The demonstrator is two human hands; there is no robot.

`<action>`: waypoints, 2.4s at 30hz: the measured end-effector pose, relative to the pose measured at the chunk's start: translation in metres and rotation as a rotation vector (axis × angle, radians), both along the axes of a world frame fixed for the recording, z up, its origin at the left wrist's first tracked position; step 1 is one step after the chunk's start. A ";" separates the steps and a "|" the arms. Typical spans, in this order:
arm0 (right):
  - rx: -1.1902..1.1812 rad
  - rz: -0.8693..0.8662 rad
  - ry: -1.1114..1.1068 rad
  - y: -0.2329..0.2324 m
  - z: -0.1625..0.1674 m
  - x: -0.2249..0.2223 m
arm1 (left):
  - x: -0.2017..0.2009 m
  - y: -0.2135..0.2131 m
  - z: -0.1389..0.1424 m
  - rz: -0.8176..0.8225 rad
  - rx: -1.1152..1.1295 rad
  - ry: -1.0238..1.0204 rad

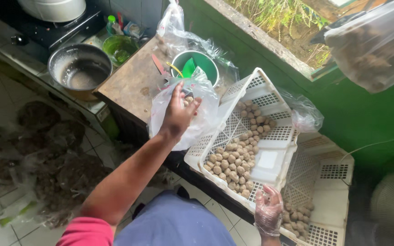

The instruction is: The person, wearing a disposable glove on one hand, fills clear plastic bags with round meatballs taken from white plastic crates and packs the filled bags. They open a bag, transfer meatballs from the crate into it, and continue filling bags one after another throughout the clip.

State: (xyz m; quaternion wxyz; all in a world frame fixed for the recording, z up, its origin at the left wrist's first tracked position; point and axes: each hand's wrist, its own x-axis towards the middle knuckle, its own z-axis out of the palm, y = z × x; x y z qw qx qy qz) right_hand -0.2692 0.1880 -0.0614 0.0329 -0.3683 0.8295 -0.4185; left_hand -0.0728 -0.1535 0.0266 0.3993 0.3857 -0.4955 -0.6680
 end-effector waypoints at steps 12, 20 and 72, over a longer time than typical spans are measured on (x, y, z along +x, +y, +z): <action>0.060 0.112 -0.186 0.005 -0.024 0.000 | -0.033 -0.019 0.024 0.098 0.098 0.254; 0.032 0.318 0.007 0.011 -0.036 0.004 | 0.034 0.023 0.080 0.204 0.118 0.302; 1.304 0.982 -0.336 -0.140 -0.207 0.410 | 0.783 0.336 -0.325 1.624 1.017 0.613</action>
